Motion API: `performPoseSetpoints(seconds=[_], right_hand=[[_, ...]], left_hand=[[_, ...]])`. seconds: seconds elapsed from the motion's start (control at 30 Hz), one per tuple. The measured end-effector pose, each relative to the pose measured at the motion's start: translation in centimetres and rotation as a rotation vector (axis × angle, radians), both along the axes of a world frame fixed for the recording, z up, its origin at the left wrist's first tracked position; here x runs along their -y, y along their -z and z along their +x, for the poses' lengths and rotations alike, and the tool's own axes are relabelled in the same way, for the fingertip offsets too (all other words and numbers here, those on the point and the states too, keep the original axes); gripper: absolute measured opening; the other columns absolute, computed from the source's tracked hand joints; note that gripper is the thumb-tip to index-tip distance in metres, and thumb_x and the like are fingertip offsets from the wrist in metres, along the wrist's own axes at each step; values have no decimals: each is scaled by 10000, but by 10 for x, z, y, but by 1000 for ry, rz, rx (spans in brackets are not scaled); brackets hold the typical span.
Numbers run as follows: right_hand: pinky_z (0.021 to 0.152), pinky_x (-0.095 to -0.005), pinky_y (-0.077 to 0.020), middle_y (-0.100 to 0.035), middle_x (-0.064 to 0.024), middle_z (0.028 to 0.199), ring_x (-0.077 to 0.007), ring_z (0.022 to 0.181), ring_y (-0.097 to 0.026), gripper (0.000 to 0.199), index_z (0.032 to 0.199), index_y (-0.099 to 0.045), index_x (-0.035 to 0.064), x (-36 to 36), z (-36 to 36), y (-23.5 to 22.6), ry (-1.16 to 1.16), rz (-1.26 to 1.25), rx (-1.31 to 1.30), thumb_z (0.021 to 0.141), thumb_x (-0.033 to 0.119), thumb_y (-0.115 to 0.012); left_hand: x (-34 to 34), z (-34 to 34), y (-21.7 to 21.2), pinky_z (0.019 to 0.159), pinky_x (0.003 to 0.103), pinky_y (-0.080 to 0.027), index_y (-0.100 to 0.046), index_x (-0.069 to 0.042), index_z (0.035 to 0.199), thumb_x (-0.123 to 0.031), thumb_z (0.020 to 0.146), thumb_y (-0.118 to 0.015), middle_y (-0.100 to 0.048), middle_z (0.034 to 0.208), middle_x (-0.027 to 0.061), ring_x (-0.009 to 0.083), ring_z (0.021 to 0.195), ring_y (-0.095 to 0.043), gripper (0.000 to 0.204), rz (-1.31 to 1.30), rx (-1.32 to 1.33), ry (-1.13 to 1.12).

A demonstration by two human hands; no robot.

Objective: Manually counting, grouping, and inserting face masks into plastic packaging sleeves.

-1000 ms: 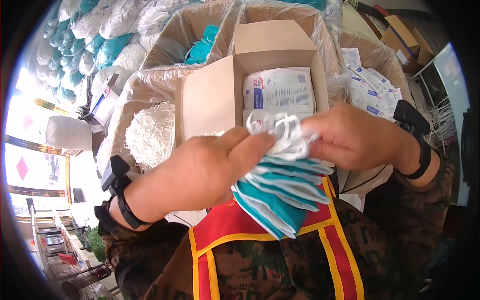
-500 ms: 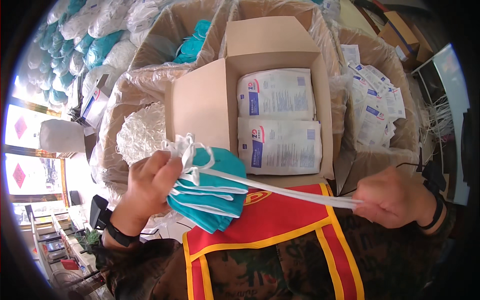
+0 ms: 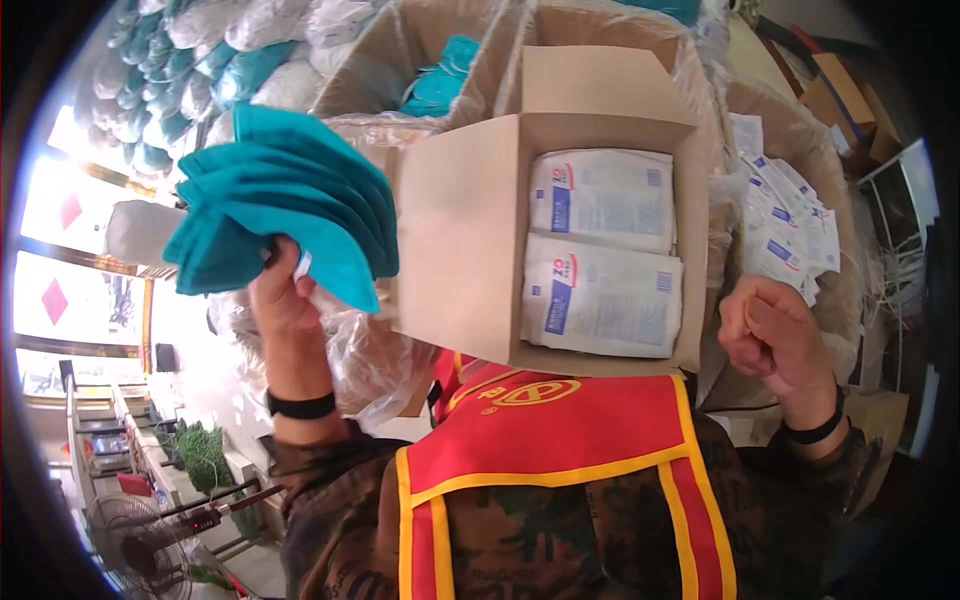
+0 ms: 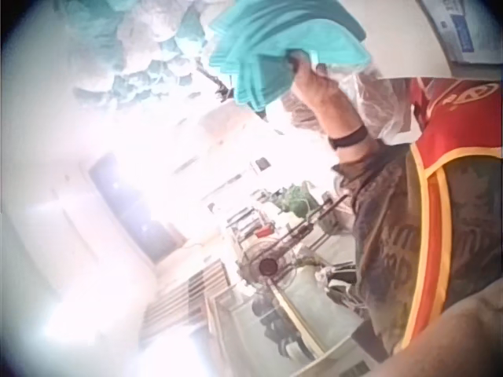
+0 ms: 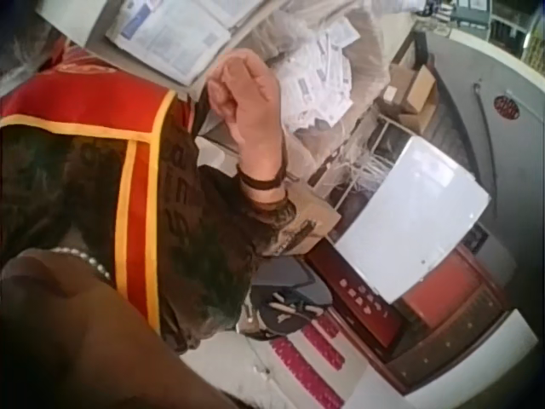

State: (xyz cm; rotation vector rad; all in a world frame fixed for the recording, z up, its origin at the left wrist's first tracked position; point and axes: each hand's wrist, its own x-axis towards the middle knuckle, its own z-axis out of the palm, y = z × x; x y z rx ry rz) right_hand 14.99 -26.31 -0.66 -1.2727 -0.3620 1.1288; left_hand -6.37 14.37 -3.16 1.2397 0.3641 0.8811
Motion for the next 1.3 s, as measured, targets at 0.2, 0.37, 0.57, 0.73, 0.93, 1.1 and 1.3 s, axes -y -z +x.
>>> performPoseSetpoints(seconds=[0.2,0.37,0.57,0.73,0.93,1.1,1.3], right_hand=[[403,-205,-301,-508,-70,686,-62,447,-370,325,842,-539,14,-47,-10,13,-117,488,-103,999,292,-482],[418,-159,-287,-540,-58,764,-41,511,-400,346,869,-566,20,-68,-7,16,-197,444,-119,1025,310,-460],[425,-153,-278,-525,8,735,-20,534,-386,311,1028,-632,15,-93,-8,9,-138,370,-37,990,312,-548],[482,-153,-308,-529,42,733,-9,576,-396,265,1014,-650,42,-101,-14,-5,-268,346,127,970,296,-589],[609,-176,-396,-588,43,804,-14,706,-487,234,1005,-646,26,-91,-22,-32,-443,47,482,960,253,-612],[737,-191,-445,-636,32,945,-27,822,-541,259,1095,-635,10,-73,-13,-34,-421,327,375,984,234,-569],[730,-233,-447,-634,19,878,-41,808,-530,225,1043,-628,-5,-65,-6,-43,-491,114,505,986,195,-542]], left_hand=[[19,29,1,687,327,-581,-621,4,1012,-67,788,-656,-668,859,92,204,747,-673,237,-301,508,412],[69,57,-29,610,260,-535,-621,-7,981,-105,833,-614,-661,793,66,135,636,-612,177,-408,622,670],[104,72,-39,530,208,-493,-609,-19,1064,-158,905,-570,-677,838,64,84,547,-549,214,-450,668,830],[119,80,-44,463,165,-459,-598,-29,1132,-202,964,-533,-690,876,62,41,473,-497,250,-434,660,930],[116,79,-36,451,162,-466,-590,-33,1163,-192,972,-553,-692,932,80,77,524,-567,252,-321,485,683],[75,37,-14,758,368,-550,-584,-2,1131,-87,854,-653,-652,1092,140,259,938,-658,298,382,46,854],[134,42,-85,693,407,-531,-542,-24,1109,-100,679,-721,-606,985,197,407,847,-629,472,1348,-353,634]])
